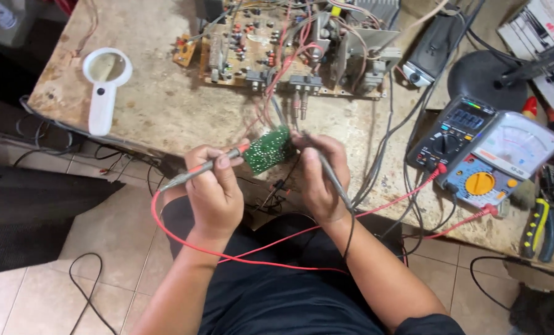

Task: Repairing a circuit board from a CRT television using a multimeter, soldering iron, and wire strippers.

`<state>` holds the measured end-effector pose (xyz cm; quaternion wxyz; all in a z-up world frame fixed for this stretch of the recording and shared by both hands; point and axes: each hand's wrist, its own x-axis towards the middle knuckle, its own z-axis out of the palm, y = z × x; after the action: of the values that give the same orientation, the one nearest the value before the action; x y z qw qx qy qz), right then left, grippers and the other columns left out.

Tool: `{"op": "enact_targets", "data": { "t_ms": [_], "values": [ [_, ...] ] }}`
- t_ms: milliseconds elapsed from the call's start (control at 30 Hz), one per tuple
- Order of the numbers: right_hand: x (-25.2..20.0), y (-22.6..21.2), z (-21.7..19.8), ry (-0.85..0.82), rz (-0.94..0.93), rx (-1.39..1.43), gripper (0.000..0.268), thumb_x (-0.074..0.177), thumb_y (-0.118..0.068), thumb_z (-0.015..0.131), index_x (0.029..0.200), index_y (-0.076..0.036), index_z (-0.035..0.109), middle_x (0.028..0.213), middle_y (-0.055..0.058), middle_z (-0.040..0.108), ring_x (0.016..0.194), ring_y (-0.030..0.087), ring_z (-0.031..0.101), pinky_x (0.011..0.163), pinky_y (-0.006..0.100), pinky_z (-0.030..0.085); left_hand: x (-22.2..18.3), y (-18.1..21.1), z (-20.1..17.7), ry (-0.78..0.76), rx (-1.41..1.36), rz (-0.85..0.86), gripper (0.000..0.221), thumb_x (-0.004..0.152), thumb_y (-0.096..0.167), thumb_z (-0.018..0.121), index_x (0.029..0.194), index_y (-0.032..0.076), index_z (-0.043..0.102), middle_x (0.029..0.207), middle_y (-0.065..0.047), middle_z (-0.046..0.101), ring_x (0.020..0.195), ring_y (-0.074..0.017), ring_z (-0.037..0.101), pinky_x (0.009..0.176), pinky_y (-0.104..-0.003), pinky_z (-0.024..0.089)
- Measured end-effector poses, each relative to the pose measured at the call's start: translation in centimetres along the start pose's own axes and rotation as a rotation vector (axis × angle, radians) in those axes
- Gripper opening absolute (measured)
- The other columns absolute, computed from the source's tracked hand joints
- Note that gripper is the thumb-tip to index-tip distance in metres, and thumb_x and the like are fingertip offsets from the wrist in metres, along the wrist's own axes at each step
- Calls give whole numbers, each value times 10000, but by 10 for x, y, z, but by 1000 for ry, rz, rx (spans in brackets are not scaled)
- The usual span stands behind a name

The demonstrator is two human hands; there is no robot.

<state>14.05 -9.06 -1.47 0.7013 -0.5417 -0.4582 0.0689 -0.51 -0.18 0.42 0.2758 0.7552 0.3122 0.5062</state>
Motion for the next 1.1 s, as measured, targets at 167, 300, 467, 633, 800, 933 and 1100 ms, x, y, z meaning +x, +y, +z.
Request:
{"op": "enact_targets", "data": {
  "t_ms": [167,300,467,633,800,933,1100],
  "values": [
    [-4,10,-1,34,-2,-234,267,1058,-88,569,1299,16,619,1136,177,750,1047,300,739,903,405,600,-22,2,-1,-56,-294,-66,243,1112,237,305,1022,34,403,1093,-218,768,928,-322,780,764,-331,618],
    [-4,-2,-7,-24,50,-226,326,978,-47,698,1286,31,624,1165,199,729,1089,336,719,938,456,590,-42,2,1,-49,-420,-109,250,1116,249,283,1051,32,387,1134,-239,752,990,-342,760,782,-348,627],
    [-10,-5,-15,-186,-5,-458,1009,685,-289,988,1465,58,449,1298,230,594,1201,427,605,1079,550,477,-48,15,0,-56,-547,-205,279,1112,291,261,1054,33,351,1118,-258,740,965,-342,772,814,-373,631],
    [-4,-8,-5,-194,8,-508,1002,710,-250,974,1487,59,423,1285,245,567,1216,456,580,1086,577,459,-44,7,5,-52,-590,-204,287,1116,283,254,1048,23,355,1089,-274,736,970,-360,765,832,-402,625],
    [5,-11,-5,-221,86,-500,968,708,-202,968,1491,23,446,1337,230,576,1256,445,587,1075,550,475,-30,5,-3,-85,-632,-174,280,1114,272,241,1047,26,358,1086,-258,736,1001,-372,765,872,-397,611],
    [9,-12,-7,-192,301,-191,936,720,-104,931,1492,-11,409,1412,217,534,1294,423,578,1044,524,531,-12,-2,-12,-3,-445,-57,196,1110,178,306,1130,7,399,1205,-249,642,1118,-395,677,917,-453,589],
    [9,-1,-5,-145,397,43,970,704,6,920,1495,-9,358,1448,232,461,1355,483,496,1025,558,541,6,-7,-26,-86,-232,-93,116,1131,130,377,1112,76,478,1447,-187,390,1377,-543,427,1149,-654,367]
  ]
}}
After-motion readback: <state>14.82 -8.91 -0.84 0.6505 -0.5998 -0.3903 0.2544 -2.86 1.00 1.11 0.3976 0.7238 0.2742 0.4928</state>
